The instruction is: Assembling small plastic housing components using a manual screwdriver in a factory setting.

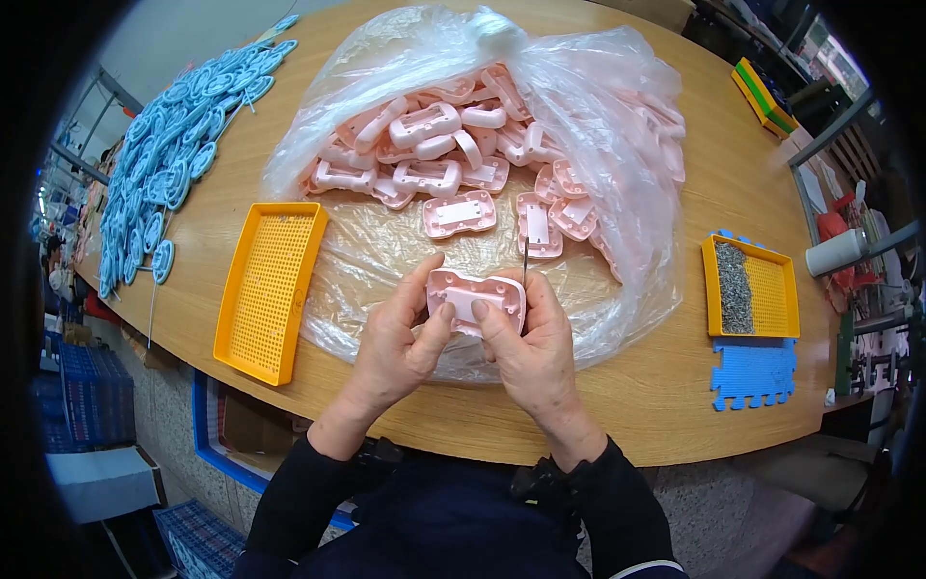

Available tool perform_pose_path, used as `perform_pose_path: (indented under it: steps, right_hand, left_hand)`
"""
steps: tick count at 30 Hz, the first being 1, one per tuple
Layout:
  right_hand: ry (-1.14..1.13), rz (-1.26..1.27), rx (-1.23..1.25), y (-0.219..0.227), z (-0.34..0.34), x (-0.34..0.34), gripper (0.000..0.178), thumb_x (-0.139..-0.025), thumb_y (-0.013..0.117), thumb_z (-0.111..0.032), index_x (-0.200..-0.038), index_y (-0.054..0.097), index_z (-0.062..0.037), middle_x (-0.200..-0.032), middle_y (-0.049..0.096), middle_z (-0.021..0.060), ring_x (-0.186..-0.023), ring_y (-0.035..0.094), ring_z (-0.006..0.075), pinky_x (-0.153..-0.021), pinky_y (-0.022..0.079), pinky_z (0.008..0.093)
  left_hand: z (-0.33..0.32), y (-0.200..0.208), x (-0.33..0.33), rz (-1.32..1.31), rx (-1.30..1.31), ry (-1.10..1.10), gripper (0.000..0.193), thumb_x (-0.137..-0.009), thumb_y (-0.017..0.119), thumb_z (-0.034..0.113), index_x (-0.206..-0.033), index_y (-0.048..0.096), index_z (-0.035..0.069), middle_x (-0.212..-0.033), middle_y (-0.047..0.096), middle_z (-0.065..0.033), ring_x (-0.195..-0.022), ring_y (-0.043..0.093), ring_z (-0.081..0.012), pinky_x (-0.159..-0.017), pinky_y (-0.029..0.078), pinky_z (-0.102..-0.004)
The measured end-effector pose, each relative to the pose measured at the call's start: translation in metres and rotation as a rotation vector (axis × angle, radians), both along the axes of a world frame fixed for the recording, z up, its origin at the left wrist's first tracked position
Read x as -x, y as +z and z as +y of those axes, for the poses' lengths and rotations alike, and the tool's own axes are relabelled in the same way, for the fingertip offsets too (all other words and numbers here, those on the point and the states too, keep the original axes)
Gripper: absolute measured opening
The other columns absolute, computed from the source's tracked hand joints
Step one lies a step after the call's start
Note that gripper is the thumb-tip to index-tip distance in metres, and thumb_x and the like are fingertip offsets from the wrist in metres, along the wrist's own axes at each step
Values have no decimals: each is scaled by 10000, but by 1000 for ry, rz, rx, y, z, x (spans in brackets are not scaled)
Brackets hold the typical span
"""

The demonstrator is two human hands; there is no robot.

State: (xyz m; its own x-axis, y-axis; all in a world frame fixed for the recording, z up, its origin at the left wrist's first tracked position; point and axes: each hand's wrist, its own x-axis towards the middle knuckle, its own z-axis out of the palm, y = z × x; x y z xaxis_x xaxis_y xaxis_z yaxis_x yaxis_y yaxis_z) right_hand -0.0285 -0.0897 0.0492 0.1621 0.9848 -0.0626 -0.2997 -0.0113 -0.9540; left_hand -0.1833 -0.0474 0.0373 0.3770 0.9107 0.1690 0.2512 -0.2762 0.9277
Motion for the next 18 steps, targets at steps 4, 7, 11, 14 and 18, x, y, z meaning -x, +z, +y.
perform_pose_path:
  steps: [4,7,11,14,18]
  right_hand:
    - [1,18,1,-4,2,-1,205,-920,614,-94,-1084,508,-32,-826,574,-2,-576,468,21,-485,395,177]
    - [-3,9,12,-6,4,-3,208,-920,615,-97,-1084,505,-32,-826,575,-1,-574,469,22,-484,397,177]
    - [-17,20,6,-8,7,-1,216,-918,617,-94,-1089,500,-33,-826,567,0,-570,466,24,-484,397,177]
    - [-25,49,13,-7,9,-1,220,-916,616,-90,-1092,497,-34,-825,562,0,-568,466,26,-482,398,181]
    - [-30,34,24,-9,12,-3,222,-917,614,-88,-1094,490,-34,-822,558,-3,-568,466,27,-482,396,183]
  left_hand:
    - [5,0,2,90,-69,2,468,-920,562,163,-1326,433,-31,-878,660,-219,-814,689,-277,-698,525,-347]
    - [10,-3,3,-77,88,-71,443,-938,560,156,-1324,434,-23,-943,668,-176,-876,673,-230,-746,518,-316]
    - [20,-16,-3,-533,370,-176,367,-963,545,145,-1288,461,-4,-1030,648,-112,-952,624,-155,-817,497,-279]
    - [28,-19,-3,-513,472,-231,293,-974,541,139,-1232,490,11,-1083,615,-68,-990,568,-100,-858,477,-254]
    - [30,-22,-10,-647,604,-189,277,-962,570,155,-1201,507,31,-1054,623,-65,-950,580,-94,-836,484,-246]
